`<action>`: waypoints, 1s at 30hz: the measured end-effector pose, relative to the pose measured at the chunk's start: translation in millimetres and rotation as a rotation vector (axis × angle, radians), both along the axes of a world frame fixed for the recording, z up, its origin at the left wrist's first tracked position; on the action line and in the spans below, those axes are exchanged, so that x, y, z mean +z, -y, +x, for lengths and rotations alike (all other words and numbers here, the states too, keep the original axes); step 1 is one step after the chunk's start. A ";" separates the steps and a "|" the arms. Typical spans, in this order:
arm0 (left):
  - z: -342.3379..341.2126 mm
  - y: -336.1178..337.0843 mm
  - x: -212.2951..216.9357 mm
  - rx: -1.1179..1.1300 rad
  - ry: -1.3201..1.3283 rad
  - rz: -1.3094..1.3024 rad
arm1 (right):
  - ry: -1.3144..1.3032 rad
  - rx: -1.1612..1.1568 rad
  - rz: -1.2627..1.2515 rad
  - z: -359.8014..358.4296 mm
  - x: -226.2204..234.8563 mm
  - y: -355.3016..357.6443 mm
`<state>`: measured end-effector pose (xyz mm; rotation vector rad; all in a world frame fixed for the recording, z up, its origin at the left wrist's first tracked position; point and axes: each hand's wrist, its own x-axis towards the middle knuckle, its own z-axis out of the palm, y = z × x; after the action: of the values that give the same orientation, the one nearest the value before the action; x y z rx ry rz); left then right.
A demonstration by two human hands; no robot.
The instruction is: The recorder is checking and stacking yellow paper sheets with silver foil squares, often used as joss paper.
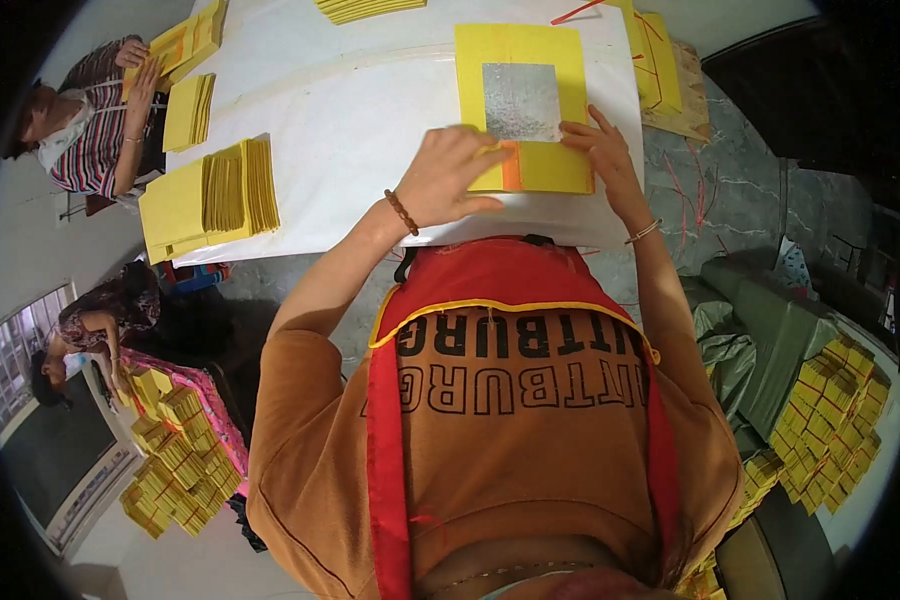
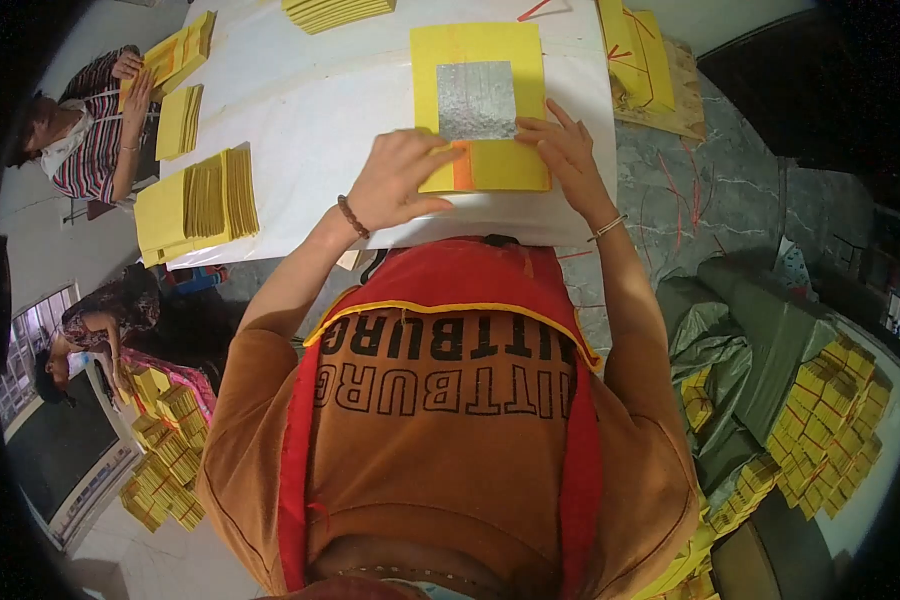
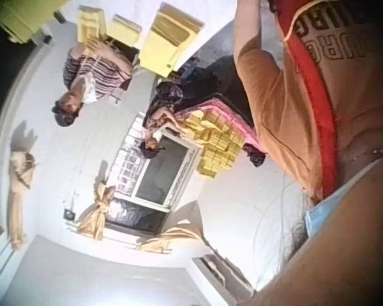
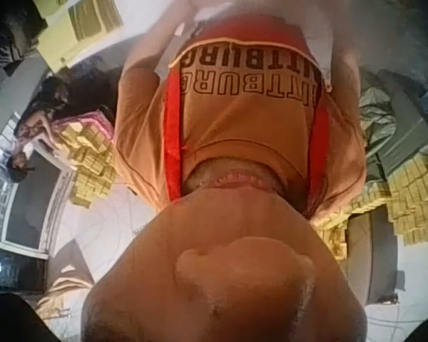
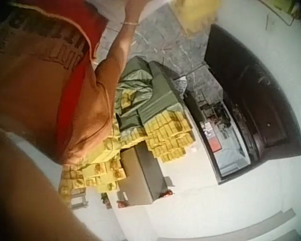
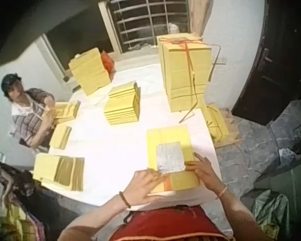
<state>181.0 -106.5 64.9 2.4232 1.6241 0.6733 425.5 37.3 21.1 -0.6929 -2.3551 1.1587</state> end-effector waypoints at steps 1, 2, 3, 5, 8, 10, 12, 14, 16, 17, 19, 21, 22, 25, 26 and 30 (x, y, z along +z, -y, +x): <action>1.0 0.1 -1.9 -0.067 -0.027 0.007 | 0.000 0.002 -0.001 -0.3 -3.8 -0.3; 0.6 -0.8 -2.6 -0.065 -0.028 0.006 | -0.043 -0.030 -0.022 -1.3 -11.4 -0.9; 0.0 -2.6 -2.9 -0.079 -0.016 -0.010 | -0.086 -0.065 -0.041 -2.8 -14.7 -1.0; -0.8 -5.1 -1.4 -0.095 -0.006 -0.025 | -0.140 -0.077 -0.075 -4.6 -18.6 -0.7; -3.5 -9.8 4.3 -0.102 0.104 -0.052 | -0.210 -0.097 -0.140 -6.9 -19.7 -0.1; -4.4 -13.0 3.7 -0.087 0.214 -0.071 | -0.226 -0.109 -0.167 -6.9 -18.2 1.3; -4.4 -14.6 2.8 -0.077 0.204 -0.067 | -0.275 -0.111 -0.249 -8.2 -16.6 2.9; -5.6 -16.3 1.8 -0.067 0.196 -0.063 | -0.283 -0.119 -0.276 -9.7 -14.7 4.8; -9.0 -18.9 2.7 -0.082 0.264 -0.119 | -0.291 -0.129 -0.300 -10.1 -14.0 5.6; -9.3 -19.3 3.5 -0.084 0.263 -0.119 | -0.295 -0.130 -0.307 -10.2 -14.1 5.6; -9.9 -20.8 5.7 -0.076 0.350 -0.197 | -0.300 -0.133 -0.313 -10.1 -16.0 4.4; -11.5 -22.9 7.6 -0.050 0.409 -0.282 | -0.347 -0.090 -0.302 -9.0 -19.3 3.0; -12.5 -23.9 7.7 -0.022 0.470 -0.368 | -0.347 -0.089 -0.301 -8.8 -19.0 3.2; -15.9 -27.4 3.5 0.034 0.593 -0.515 | -0.324 -0.107 -0.328 -9.6 -16.9 5.0; -17.9 -28.5 1.1 0.034 0.592 -0.514 | -0.312 -0.115 -0.345 -10.0 -16.7 5.3; -22.7 -34.5 -2.6 0.026 0.759 -0.729 | -0.285 -0.112 -0.324 -9.1 -18.1 4.2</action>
<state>158.4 -72.0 62.4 1.3900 1.2591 0.7121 416.4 33.2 3.0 -0.7010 -1.8918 1.4971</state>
